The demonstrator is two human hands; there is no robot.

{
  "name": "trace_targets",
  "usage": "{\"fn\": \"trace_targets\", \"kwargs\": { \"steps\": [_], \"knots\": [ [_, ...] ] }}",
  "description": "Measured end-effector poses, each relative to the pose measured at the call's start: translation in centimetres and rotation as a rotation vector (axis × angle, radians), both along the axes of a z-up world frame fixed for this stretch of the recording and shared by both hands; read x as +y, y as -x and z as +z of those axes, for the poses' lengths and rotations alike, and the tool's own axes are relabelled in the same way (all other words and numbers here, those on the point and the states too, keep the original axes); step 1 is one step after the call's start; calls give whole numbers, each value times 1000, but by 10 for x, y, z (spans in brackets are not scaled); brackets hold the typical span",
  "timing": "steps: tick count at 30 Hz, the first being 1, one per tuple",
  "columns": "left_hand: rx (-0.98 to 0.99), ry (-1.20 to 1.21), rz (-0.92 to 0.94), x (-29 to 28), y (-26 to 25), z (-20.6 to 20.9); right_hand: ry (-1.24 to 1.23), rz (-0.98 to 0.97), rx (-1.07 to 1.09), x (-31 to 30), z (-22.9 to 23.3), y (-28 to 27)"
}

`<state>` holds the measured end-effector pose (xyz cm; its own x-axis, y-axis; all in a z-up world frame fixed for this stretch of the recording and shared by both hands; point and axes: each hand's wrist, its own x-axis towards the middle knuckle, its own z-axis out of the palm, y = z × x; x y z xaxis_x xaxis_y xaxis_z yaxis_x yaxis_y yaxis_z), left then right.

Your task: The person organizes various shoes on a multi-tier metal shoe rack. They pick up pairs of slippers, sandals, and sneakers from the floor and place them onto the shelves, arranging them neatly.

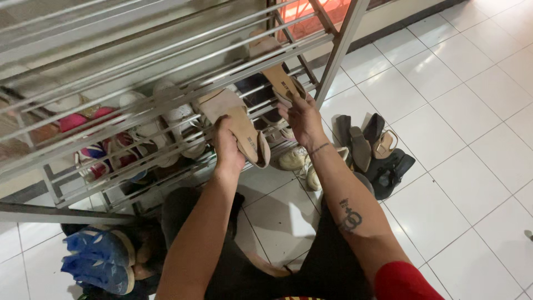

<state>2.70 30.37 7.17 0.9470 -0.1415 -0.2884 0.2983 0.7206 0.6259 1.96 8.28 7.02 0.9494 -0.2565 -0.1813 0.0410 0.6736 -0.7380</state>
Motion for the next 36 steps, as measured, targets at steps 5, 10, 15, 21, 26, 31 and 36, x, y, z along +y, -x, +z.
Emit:
{"fn": "trace_targets", "kwargs": {
  "steps": [5,10,15,21,26,31,36],
  "knots": [
    [-30,-2,17,-3,-1,-1,-36,97,-139,11,-4,-24],
    [1,-47,38,-3,-2,-3,-63,100,-128,13,-8,-42],
    [45,-57,36,-6,-3,-1,-52,43,-73,15,-8,-46],
    [44,-41,-17,-6,2,7,409,-82,-9,17,-9,-42],
    [-4,-61,-38,-4,2,10,1074,-318,-54,15,-6,-22],
    [-174,2,-94,-16,-7,-3,1022,32,-77,6,21,19],
    [-332,60,-124,-54,-30,1,836,315,10,-7,55,68]
  ]
}}
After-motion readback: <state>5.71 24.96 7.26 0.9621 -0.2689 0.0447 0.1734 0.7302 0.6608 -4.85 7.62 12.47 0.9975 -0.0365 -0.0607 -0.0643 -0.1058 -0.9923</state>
